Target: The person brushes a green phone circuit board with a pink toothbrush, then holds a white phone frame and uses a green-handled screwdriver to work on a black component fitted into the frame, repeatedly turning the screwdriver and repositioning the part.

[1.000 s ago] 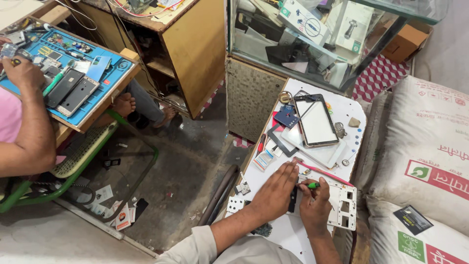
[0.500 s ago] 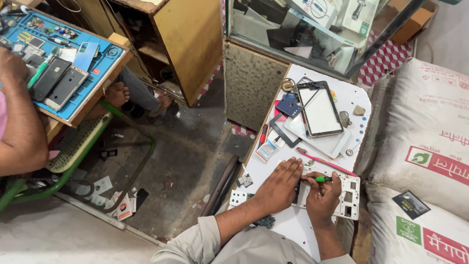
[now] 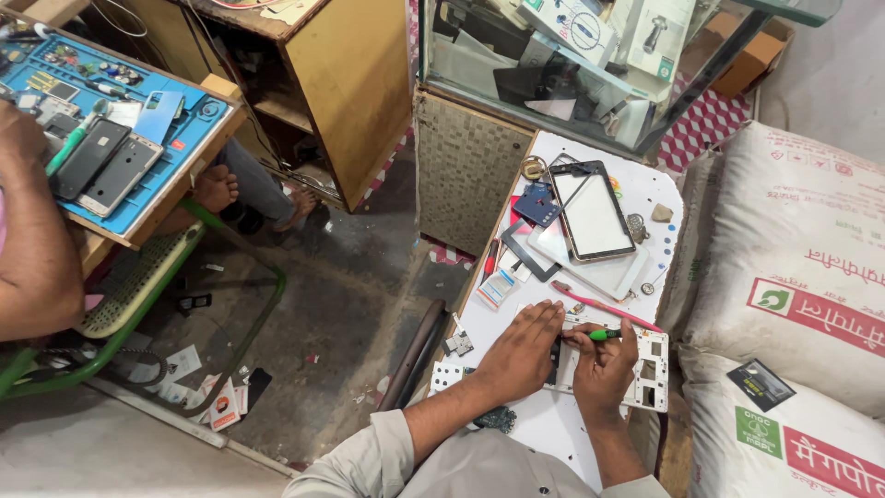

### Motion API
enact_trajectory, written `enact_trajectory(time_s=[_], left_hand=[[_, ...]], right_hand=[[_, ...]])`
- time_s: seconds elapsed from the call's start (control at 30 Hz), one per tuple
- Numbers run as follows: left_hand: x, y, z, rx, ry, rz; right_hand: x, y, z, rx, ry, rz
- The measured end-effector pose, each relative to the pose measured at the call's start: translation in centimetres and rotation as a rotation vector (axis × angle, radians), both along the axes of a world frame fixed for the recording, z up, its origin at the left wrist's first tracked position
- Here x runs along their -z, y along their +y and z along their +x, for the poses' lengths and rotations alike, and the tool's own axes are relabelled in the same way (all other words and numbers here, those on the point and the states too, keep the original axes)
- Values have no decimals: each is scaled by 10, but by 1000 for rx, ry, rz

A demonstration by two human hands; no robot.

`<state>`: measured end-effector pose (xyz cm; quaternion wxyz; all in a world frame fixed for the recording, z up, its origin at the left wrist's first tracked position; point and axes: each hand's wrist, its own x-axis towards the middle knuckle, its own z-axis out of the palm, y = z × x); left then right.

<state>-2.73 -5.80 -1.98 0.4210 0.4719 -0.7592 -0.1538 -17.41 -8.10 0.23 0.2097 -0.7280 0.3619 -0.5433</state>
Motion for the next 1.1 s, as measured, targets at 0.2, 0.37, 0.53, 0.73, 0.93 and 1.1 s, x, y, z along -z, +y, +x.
enact_trajectory(time_s=[0.2, 0.37, 0.53, 0.73, 0.93, 1.1], left_hand=[[7, -6, 0, 39, 60, 33], [24, -6, -9, 60, 161, -3], [21, -5, -6, 87, 129, 101], [12, -2, -4, 83, 155, 150], [15, -2, -3, 82, 173, 162], [15, -4, -4, 69, 172, 182]], right_hand=[[-1, -6, 6, 28, -93, 126], [7, -3, -5, -47, -177, 158], [11, 3, -12, -1, -235, 221], [17, 5, -16, -4, -237, 187], [28, 5, -23, -5, -103, 93], [28, 2, -24, -68, -79, 57]])
